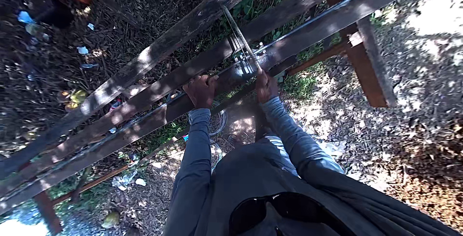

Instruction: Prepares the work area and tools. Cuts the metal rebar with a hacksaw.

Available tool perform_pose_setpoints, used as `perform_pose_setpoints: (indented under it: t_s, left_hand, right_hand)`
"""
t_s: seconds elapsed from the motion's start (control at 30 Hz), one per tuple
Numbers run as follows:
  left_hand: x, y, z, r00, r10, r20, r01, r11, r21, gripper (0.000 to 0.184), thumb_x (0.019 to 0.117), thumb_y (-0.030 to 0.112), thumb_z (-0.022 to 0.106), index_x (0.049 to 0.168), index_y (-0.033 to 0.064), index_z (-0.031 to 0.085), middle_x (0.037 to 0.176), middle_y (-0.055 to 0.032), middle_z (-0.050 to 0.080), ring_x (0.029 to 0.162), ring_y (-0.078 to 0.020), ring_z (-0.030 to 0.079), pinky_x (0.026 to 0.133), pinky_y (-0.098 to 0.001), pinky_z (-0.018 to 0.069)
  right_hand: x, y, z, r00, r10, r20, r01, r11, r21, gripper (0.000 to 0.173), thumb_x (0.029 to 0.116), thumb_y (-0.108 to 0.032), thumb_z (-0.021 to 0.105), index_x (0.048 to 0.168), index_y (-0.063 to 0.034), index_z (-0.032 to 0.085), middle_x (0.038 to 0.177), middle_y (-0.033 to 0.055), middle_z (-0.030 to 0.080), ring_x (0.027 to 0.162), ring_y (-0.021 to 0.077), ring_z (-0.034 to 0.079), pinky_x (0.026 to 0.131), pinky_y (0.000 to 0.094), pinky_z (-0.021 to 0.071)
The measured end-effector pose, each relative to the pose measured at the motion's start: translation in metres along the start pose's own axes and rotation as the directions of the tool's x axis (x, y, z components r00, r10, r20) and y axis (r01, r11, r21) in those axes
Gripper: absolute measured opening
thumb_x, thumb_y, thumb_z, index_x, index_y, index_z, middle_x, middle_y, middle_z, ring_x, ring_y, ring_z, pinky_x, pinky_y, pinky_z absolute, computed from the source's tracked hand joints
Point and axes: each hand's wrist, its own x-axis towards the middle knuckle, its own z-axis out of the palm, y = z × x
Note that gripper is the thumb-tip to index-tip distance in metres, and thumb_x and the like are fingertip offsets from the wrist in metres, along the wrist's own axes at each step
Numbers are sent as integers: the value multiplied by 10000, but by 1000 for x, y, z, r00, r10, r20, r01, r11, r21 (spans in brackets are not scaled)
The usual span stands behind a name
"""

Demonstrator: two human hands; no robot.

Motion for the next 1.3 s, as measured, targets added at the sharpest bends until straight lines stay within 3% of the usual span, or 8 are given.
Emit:
perform_pose_setpoints:
  t_s: [0.23,0.4,0.53,0.67,0.77,0.83,1.1,1.3]
  left_hand:
    - [1,1,-1,1000,-8,17,8,1000,-1,614,950,773,406,985,262,744,943,-3,712,966,-257,654,982,-597,405]
    - [4,2,0,1000,0,2,0,1000,25,598,966,749,409,975,254,745,919,3,716,918,-241,661,930,-565,429]
    - [5,2,-1,1000,-1,-12,1,999,46,559,976,724,420,1005,273,750,937,16,721,933,-227,664,944,-547,433]
    - [5,1,-1,1000,14,-21,-14,999,30,604,962,757,408,963,251,738,903,3,705,919,-236,656,941,-557,426]
    - [3,1,0,1000,3,-8,-3,1000,18,608,954,763,411,956,251,740,902,-4,700,921,-247,656,954,-576,425]
    - [4,0,0,1000,2,-2,-2,1000,18,599,954,757,416,950,253,739,908,-4,705,911,-248,658,938,-575,425]
    - [5,1,-1,1000,5,2,-5,1000,17,584,973,736,411,959,254,741,907,8,710,928,-234,662,964,-553,428]
    - [2,1,-2,1000,7,-10,-7,1000,15,577,966,740,421,979,259,740,917,0,712,941,-245,659,964,-563,418]
  right_hand:
    - [-125,60,-53,999,52,13,-53,993,102,728,1071,-586,200,832,-59,641,573,2,485,500,130,499,493,398,467]
    - [-36,0,-25,994,90,65,-86,994,-60,775,1055,-613,201,855,-6,641,661,123,577,629,274,611,605,532,515]
    - [36,-17,15,1000,19,-8,-19,999,41,663,1080,-531,271,775,-43,601,660,113,574,648,276,613,630,538,497]
    - [-27,19,-6,999,-8,40,6,999,36,778,1068,-614,141,894,-35,631,636,114,538,580,277,584,557,535,505]
    - [-98,65,-30,998,50,37,-54,991,125,751,1055,-630,176,820,-69,617,582,18,495,512,164,517,508,432,482]
    - [-122,63,-48,998,50,23,-53,987,149,757,1068,-602,198,938,-39,688,584,-11,494,499,113,492,495,380,476]
    - [30,-14,10,998,58,18,-58,998,-15,685,1077,-528,269,816,-12,637,709,154,626,701,315,656,671,563,522]
    - [-57,37,-14,999,19,32,-22,996,85,757,1066,-610,165,817,-51,610,589,78,516,518,232,548,511,496,495]
